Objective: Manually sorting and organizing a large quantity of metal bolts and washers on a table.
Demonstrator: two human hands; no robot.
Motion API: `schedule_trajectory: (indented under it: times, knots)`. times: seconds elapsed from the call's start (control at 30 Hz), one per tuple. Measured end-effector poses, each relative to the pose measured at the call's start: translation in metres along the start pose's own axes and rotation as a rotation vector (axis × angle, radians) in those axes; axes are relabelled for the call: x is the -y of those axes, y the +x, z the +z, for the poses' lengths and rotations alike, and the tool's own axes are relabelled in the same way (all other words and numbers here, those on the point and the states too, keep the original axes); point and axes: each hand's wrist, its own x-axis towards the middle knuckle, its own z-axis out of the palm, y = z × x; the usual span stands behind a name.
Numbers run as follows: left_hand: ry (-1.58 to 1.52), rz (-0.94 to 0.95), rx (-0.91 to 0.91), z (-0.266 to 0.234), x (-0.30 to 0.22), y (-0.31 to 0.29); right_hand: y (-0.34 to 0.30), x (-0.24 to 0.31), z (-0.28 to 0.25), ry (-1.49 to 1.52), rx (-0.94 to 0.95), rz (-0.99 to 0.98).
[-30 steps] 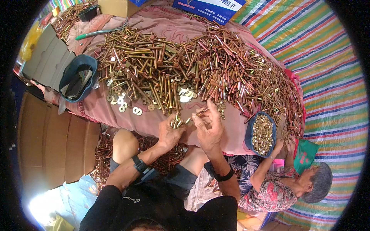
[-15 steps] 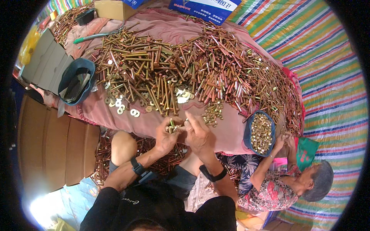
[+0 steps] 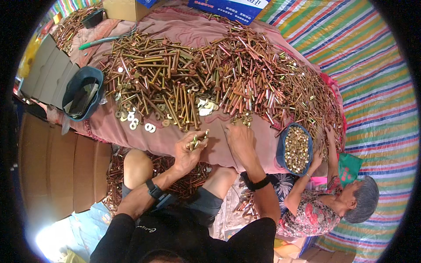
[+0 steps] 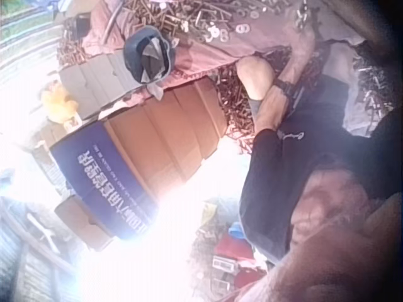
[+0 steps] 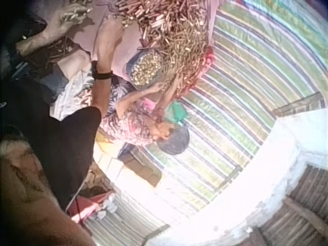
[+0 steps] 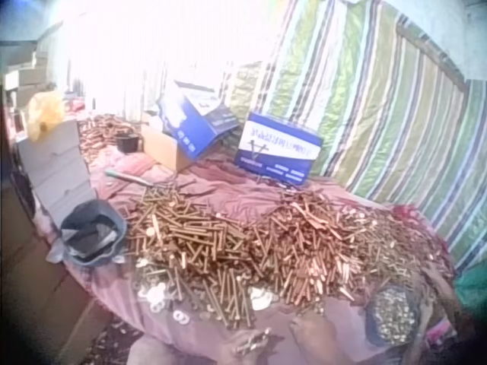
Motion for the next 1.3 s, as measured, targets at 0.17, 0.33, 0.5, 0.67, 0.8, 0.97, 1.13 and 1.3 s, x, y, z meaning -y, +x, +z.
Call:
schedule_trajectory:
  times: [0.17,0.33,0.5,0.67,0.8,0.97,1.13,1.3]
  knots:
    - [0.033,0.091,0.024,0.002,0.01,0.001,0.009,-0.003,-0.001,0.129,-0.075,-0.029]
    - [-0.002,0.052,0.023,-0.002,0.002,-0.001,-0.004,0.034,-0.021,1.015,0.054,0.439]
    - [-0.009,0.106,0.064,-0.002,0.009,0.001,-0.01,0.043,-0.023,0.949,-0.026,0.096]
    - [-0.02,0.108,0.085,0.0,0.007,0.0,-0.013,0.06,-0.018,0.991,-0.111,0.103]
    - [0.022,0.113,0.074,-0.005,0.004,0.0,-0.014,0.065,-0.017,0.788,-0.213,-0.012]
    - [0.012,0.071,0.077,-0.005,0.001,-0.002,-0.013,0.067,-0.02,0.629,-0.309,-0.145]
    - [0.031,0.068,0.081,-0.007,0.004,-0.001,-0.019,0.07,-0.015,0.737,-0.17,0.065]
    - [0.008,0.054,0.079,-0.006,0.006,-0.001,-0.012,0.075,-0.023,0.671,-0.269,-0.089]
